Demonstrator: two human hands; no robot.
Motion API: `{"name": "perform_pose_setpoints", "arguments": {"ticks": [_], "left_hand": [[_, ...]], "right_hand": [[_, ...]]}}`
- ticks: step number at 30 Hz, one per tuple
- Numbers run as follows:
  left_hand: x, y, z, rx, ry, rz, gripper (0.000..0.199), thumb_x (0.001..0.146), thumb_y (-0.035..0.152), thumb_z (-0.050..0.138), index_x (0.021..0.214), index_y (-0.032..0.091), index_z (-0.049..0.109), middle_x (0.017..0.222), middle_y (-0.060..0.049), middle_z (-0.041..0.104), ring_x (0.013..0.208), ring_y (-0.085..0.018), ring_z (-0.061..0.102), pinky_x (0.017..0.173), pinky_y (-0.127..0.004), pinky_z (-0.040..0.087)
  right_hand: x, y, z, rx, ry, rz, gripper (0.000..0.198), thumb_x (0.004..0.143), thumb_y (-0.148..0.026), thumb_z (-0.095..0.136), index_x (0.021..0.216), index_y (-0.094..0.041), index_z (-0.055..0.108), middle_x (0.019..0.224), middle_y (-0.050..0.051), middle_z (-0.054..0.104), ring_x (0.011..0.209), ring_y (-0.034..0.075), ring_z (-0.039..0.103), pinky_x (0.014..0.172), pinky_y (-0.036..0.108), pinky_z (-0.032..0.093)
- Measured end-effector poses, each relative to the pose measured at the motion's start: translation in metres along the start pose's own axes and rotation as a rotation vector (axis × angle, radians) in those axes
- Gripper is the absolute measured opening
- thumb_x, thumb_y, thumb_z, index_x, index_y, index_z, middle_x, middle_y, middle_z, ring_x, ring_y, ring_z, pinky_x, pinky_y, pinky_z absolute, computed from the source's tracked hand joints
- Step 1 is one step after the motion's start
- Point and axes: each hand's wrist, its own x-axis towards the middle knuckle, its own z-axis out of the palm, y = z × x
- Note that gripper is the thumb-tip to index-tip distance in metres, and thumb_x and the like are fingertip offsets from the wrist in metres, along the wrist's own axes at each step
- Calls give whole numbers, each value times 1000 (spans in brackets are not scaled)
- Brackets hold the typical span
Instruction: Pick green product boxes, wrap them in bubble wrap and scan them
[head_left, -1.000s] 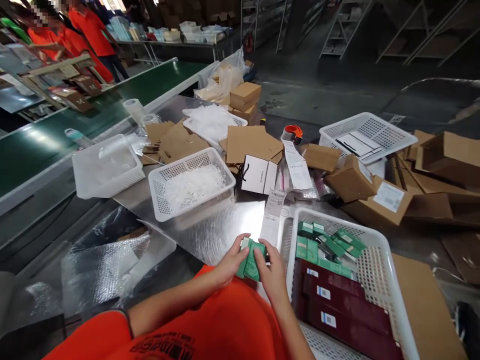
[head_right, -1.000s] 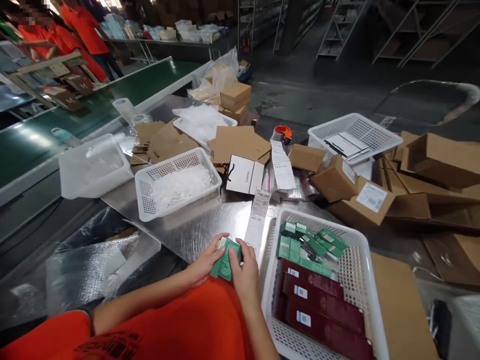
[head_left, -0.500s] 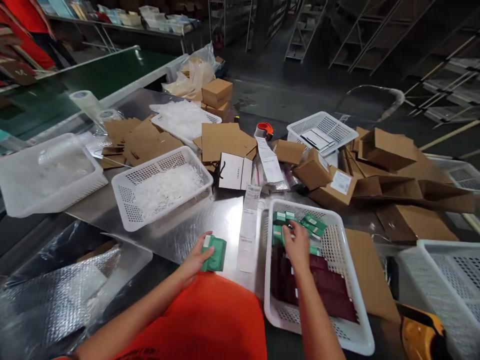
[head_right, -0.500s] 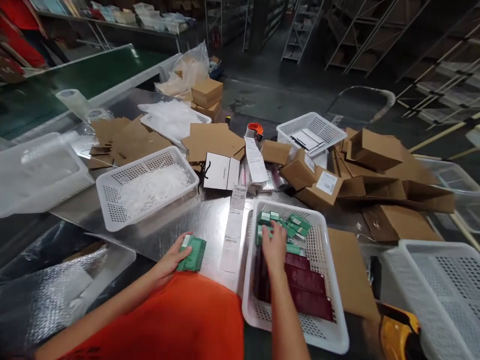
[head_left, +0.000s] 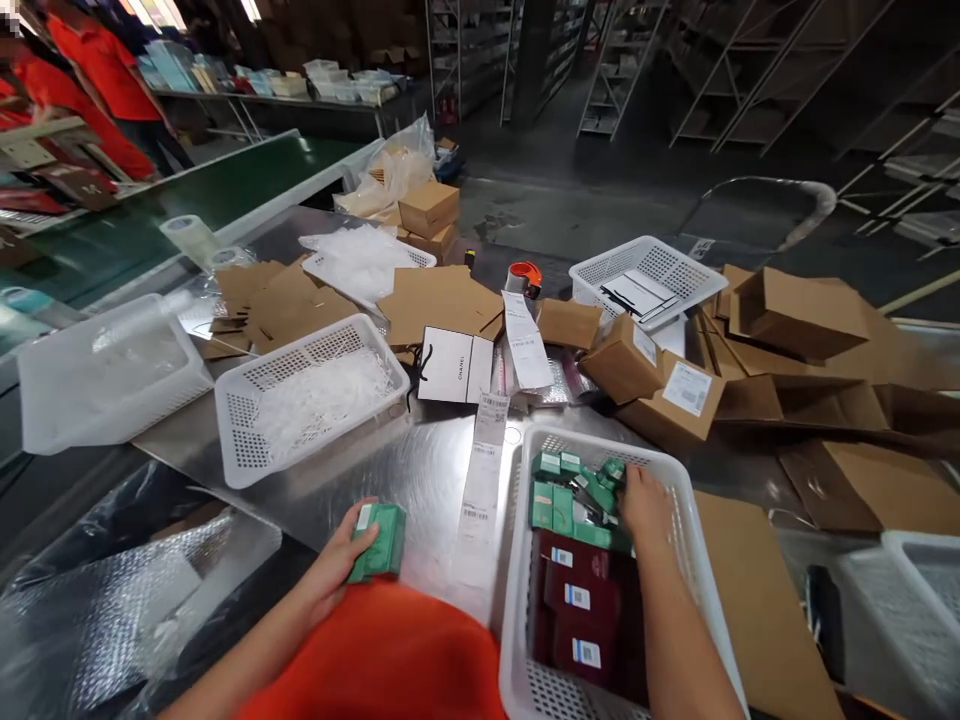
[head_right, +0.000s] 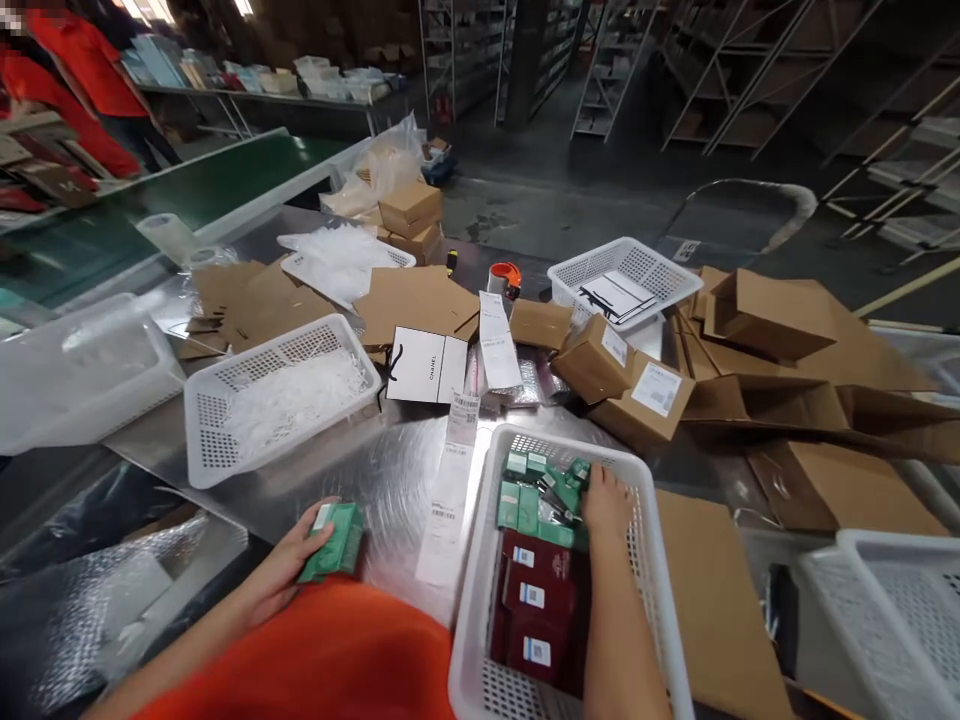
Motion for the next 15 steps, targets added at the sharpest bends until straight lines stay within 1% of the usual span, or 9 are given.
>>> {"name": "perform_pose_setpoints", "arguments": {"ticks": [5,7,10,13,15], "left_hand": [[-2,1,8,13,28,-2,77,66,38,86,131,25,47,88,-2,70,64,-16,67,59,-25,56],[-3,2,8,21,44,-19,78,65,36,87,131,25,47,89,-2,70,64,-16,67,59,-26,56],[-3,4,8,17,65,-38,76,65,33,87,130,24,48,90,-3,71,63,-17,68,57,-26,56],[-3,1,6,-11,85,-24,75,64,33,88,128,25,50,88,-2,71,61,-16,67,55,-26,56],[-3,-3,5,-31,91,-7,76,62,34,89,128,25,50,87,-2,71,62,-16,68,56,-26,56]], "right_hand": [[10,12,-2,-66,-79,-54,39,84,-20,54,122,-13,53,128,21,60,117,36,56,93,47,43],[15,17,-4,-85,-112,-69,39,82,-22,58,120,-14,53,126,19,61,116,35,56,91,46,44],[25,22,-5,-102,-163,-86,41,77,-21,63,117,-16,57,125,16,63,113,33,58,88,43,46],[32,26,-2,-102,-213,-100,39,73,-19,67,112,-16,62,121,16,65,109,33,62,87,40,47],[34,28,1,-93,-236,-105,39,75,-21,67,113,-15,63,115,17,68,107,33,64,86,40,48]]}}
